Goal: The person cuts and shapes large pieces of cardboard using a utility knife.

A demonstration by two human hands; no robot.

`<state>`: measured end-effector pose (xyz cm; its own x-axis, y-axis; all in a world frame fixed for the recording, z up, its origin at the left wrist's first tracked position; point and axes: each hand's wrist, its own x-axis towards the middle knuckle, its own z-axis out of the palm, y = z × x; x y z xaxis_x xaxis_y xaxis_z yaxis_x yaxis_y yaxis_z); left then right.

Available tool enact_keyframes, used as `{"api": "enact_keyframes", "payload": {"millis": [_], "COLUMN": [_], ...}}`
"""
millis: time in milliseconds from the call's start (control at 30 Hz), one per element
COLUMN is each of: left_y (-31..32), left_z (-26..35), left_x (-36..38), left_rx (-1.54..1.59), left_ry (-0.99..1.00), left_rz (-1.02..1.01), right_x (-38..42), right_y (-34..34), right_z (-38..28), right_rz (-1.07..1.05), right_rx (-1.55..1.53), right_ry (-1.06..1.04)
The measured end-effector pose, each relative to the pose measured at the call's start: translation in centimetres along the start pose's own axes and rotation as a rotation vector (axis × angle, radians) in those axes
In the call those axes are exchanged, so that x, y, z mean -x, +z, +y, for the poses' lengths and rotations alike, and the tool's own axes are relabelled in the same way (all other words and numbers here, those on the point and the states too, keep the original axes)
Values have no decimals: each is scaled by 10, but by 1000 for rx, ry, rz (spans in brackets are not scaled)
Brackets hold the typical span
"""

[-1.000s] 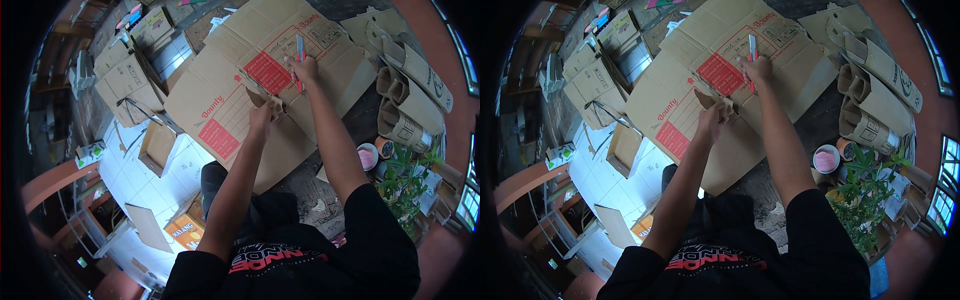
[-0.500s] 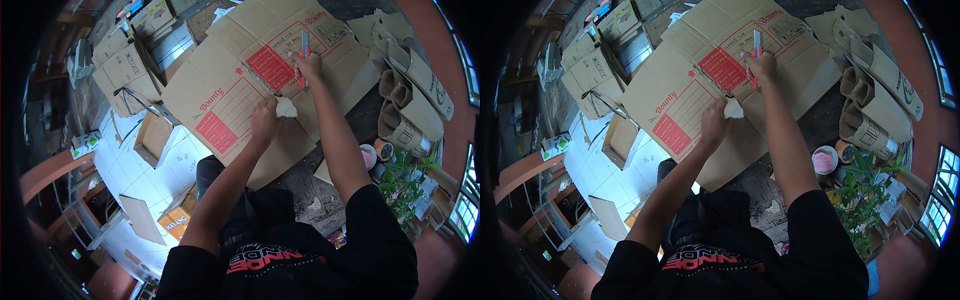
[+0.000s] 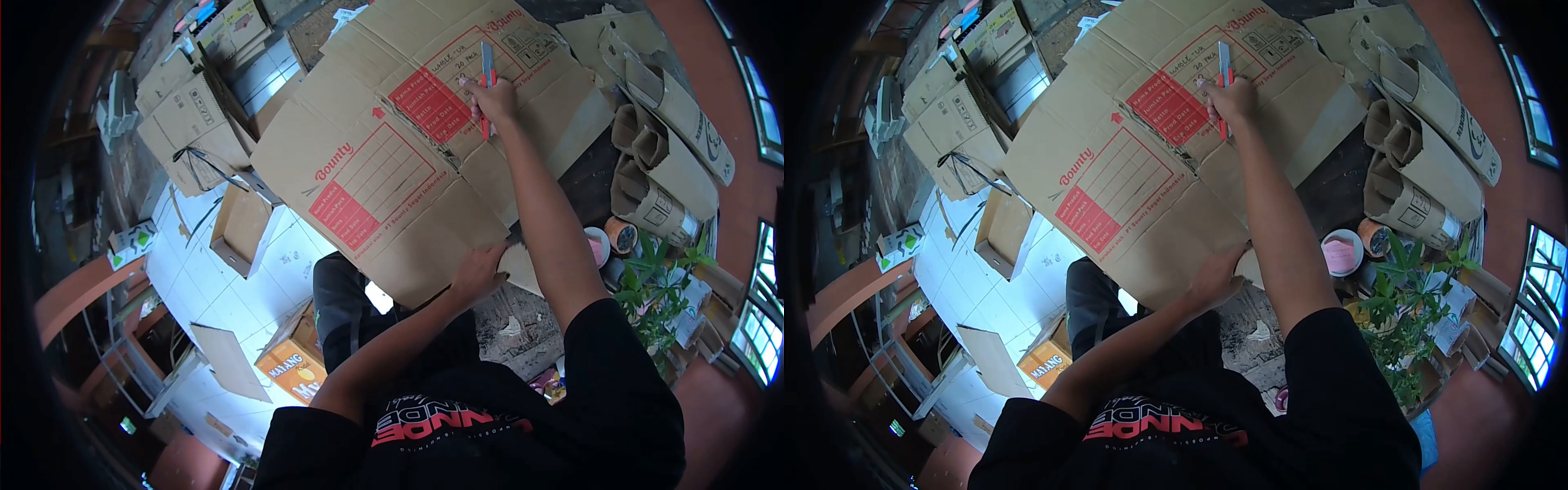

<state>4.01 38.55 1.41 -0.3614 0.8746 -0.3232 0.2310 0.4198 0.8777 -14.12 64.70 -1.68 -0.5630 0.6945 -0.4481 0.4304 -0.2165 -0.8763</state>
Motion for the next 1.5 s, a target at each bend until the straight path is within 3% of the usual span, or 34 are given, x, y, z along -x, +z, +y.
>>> {"api": "enact_keyframes", "payload": {"millis": [100,200,333,400,500,600,633,667,700,767,867,933,1133,1200,1300,1500], "left_y": [-1,-20,-39,-63,-105,-142,-146,-156,-151,-144,-138,-131,-136,-135,-140,-116], "left_z": [15,33,27,12,-32,-96,-122,-109,-147,-169,-176,-175,-171,-180,-182,-175], "left_x": [-30,-48,-53,-44,-12,40,58,65,84,102,102,98,109,117,125,156], "left_rx": [198,368,363,334,-34,-396,-376,-204,-92,603,771,790,847,844,822,789], "left_ry": [-4,256,341,232,55,-544,-759,-1124,-1104,-887,-823,-789,-793,-773,-732,-538], "left_rz": [-99,-266,-33,158,744,1141,1187,1122,1122,1022,799,840,755,736,679,633], "right_x": [4,1,-4,-4,-2,-3,-2,0,3,6,3,9,150,191,229,271], "right_y": [1,1,0,1,-1,1,2,3,3,3,-5,-7,-7,-9,-11,-29], "right_z": [-1,-1,5,4,3,3,2,-1,-4,-7,5,13,44,56,75,102], "right_rz": [4,-4,-8,-9,-11,9,18,10,3,-8,-46,-126,-187,-87,58,204], "right_rx": [20,16,26,19,11,34,48,41,36,35,14,-58,492,654,755,899], "right_ry": [19,30,18,27,28,26,26,27,26,23,-17,-79,-256,-392,-436,-166]}}
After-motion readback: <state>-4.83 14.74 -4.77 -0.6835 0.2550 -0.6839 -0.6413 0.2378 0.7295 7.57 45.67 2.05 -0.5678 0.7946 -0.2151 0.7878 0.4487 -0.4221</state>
